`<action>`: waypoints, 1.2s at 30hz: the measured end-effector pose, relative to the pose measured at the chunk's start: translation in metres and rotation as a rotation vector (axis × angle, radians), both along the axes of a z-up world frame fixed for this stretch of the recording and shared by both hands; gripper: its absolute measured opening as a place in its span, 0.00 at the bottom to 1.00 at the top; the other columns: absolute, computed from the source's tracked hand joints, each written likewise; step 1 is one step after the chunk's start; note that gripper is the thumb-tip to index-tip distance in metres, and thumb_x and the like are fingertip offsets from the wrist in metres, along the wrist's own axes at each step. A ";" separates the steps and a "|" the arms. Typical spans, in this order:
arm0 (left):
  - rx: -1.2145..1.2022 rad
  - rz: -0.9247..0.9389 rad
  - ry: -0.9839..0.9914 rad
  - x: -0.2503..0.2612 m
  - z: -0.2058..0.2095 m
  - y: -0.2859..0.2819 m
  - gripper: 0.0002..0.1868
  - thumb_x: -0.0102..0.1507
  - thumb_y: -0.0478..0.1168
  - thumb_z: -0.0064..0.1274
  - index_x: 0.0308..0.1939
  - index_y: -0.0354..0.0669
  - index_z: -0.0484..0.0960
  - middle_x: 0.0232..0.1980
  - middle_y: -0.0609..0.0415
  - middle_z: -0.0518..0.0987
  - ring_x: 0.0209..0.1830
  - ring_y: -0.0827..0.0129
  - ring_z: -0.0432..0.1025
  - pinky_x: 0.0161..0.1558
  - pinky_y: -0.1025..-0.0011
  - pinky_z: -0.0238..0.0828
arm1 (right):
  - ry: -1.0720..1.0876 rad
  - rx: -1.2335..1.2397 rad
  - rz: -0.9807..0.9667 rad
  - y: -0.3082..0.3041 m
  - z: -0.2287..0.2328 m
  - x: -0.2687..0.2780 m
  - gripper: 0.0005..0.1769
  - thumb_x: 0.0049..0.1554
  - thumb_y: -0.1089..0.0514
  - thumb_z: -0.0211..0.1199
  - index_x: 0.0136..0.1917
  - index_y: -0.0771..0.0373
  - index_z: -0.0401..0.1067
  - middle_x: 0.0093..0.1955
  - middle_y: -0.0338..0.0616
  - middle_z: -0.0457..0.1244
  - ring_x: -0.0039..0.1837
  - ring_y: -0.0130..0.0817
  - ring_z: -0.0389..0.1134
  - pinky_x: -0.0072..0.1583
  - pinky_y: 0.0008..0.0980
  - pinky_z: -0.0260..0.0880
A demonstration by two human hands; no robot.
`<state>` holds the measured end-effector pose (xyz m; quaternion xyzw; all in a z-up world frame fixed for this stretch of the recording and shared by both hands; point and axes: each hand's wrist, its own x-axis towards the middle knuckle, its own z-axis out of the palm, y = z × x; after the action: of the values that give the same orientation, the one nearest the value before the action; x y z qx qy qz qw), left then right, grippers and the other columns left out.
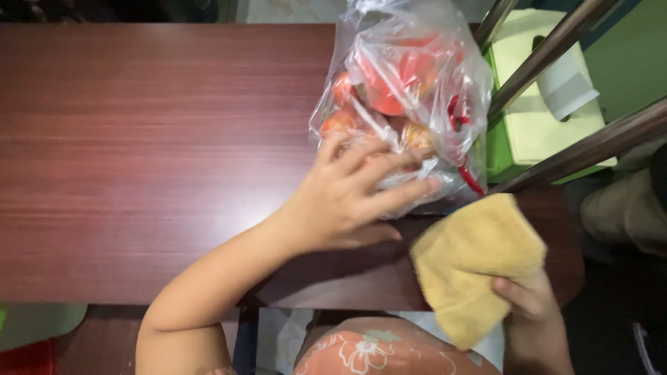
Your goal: Wiping down several notebooks and folders with a yellow cleaning cloth at a desk.
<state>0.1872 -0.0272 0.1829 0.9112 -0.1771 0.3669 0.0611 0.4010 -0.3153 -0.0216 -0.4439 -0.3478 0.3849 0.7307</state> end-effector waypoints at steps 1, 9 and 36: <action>0.007 -0.002 -0.003 0.006 -0.007 0.009 0.35 0.53 0.51 0.63 0.63 0.50 0.74 0.55 0.48 0.77 0.48 0.55 0.72 0.49 0.54 0.63 | -0.003 0.007 -0.002 -0.006 0.000 0.004 0.52 0.50 0.62 0.69 0.81 0.71 0.48 0.75 0.57 0.59 0.75 0.51 0.62 0.73 0.49 0.61; -0.084 0.351 0.002 0.058 -0.014 0.054 0.16 0.60 0.48 0.71 0.40 0.49 0.80 0.41 0.62 0.78 0.45 0.61 0.69 0.50 0.58 0.60 | -0.305 -0.192 -0.267 -0.030 -0.053 0.052 0.47 0.50 0.61 0.70 0.79 0.70 0.56 0.68 0.50 0.65 0.68 0.39 0.66 0.67 0.41 0.65; -0.725 -0.136 -0.092 0.078 0.027 0.108 0.29 0.54 0.26 0.49 0.58 0.45 0.65 0.41 0.55 0.65 0.39 0.71 0.60 0.44 0.75 0.60 | -0.535 -0.404 -0.298 -0.014 -0.056 0.053 0.36 0.46 0.65 0.73 0.68 0.67 0.70 0.57 0.44 0.71 0.60 0.28 0.70 0.62 0.32 0.68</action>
<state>0.2647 0.0811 0.2102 0.7991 -0.0985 0.4414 0.3962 0.4538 -0.3296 -0.0777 -0.7101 -0.3751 0.2054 0.5593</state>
